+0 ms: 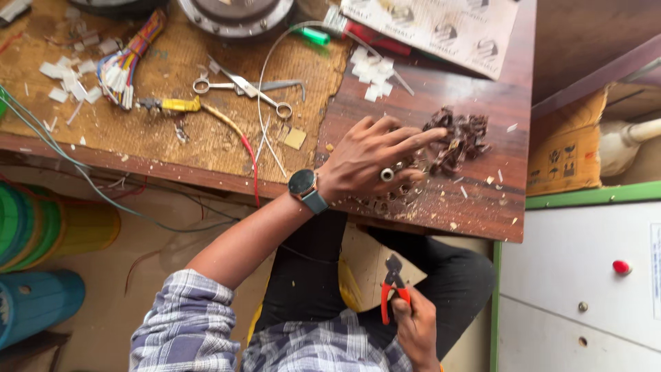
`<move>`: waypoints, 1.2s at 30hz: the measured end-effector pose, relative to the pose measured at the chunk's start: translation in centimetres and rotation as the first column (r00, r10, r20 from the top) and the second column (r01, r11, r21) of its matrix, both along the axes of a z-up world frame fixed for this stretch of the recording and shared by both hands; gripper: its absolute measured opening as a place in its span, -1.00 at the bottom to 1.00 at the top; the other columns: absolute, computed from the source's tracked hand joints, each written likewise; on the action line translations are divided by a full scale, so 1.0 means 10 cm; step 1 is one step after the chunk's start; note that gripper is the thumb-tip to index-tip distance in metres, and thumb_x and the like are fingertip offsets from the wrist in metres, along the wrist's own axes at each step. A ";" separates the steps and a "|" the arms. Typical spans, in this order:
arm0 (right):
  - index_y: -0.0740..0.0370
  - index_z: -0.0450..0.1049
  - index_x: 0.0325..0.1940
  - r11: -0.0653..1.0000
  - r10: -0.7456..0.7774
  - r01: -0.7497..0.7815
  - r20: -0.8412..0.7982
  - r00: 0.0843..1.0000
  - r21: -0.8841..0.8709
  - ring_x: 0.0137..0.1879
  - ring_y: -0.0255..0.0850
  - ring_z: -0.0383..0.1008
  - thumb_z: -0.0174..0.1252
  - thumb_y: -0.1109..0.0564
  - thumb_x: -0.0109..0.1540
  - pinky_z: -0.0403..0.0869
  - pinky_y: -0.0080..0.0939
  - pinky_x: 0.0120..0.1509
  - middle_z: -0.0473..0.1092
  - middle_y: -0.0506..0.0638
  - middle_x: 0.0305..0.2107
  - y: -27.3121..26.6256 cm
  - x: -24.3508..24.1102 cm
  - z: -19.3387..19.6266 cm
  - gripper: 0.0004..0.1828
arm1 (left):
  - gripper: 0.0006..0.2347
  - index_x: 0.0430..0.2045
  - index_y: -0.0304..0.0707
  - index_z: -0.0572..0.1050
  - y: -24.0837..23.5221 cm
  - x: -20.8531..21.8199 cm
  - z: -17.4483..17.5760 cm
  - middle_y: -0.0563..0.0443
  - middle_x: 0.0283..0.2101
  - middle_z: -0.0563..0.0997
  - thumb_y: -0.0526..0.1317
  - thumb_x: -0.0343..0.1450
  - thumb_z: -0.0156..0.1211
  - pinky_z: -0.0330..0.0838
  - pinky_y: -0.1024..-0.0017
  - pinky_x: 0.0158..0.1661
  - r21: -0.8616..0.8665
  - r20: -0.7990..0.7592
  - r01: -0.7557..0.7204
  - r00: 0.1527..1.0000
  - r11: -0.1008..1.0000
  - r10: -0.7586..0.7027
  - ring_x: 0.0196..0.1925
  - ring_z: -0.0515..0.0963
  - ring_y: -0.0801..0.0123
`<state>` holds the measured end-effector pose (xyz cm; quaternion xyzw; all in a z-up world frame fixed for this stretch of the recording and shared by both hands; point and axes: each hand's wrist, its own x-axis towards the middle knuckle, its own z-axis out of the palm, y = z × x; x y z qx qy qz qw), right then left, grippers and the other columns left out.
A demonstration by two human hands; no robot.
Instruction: The person uses pliers to pull and cut copper wire from a circular metal rotor component. They repeatedly grip, twist, and cut the wire, accumulating a growing pile of removed copper on the workbench.
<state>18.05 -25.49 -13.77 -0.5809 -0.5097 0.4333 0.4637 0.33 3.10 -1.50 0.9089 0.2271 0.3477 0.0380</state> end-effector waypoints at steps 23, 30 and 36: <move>0.47 0.43 -0.02 0.928 -0.335 0.373 -0.418 0.845 0.011 -0.65 -0.42 0.07 -0.13 -0.19 0.43 0.01 -0.40 -0.61 0.26 -0.07 -0.63 0.89 -0.15 0.77 -0.41 | -0.71 -0.14 -0.33 0.48 -1.65 -0.06 -0.14 -0.02 -0.34 0.52 -0.04 0.59 -0.01 0.40 0.35 -0.23 -0.825 0.445 0.370 0.891 0.426 0.088 -0.28 0.49 0.33; 0.42 0.48 -0.03 0.862 -0.362 0.400 -0.174 0.916 0.311 -0.51 -0.46 0.24 -0.19 -0.25 0.46 0.17 -0.47 -0.42 0.35 -0.13 -0.55 0.76 -0.24 0.42 -0.36 | -0.64 -0.27 -0.31 0.36 -1.95 0.25 -0.61 0.16 -0.42 0.28 0.02 0.73 -0.17 0.16 0.52 -0.35 -0.582 0.708 0.797 0.594 -0.160 0.382 -0.42 0.24 0.55; 0.35 0.42 -0.10 0.889 -0.421 0.436 -0.123 0.899 0.141 -0.50 -0.41 0.21 -0.16 -0.15 0.44 0.16 -0.40 -0.44 0.31 -0.13 -0.55 0.80 -0.30 0.12 -0.51 | -0.59 -0.53 -0.29 0.35 -1.86 0.38 -0.71 0.13 -0.57 0.35 -0.01 0.64 -0.21 0.25 0.47 -0.43 -0.922 0.385 0.353 0.808 0.157 0.447 -0.51 0.32 0.52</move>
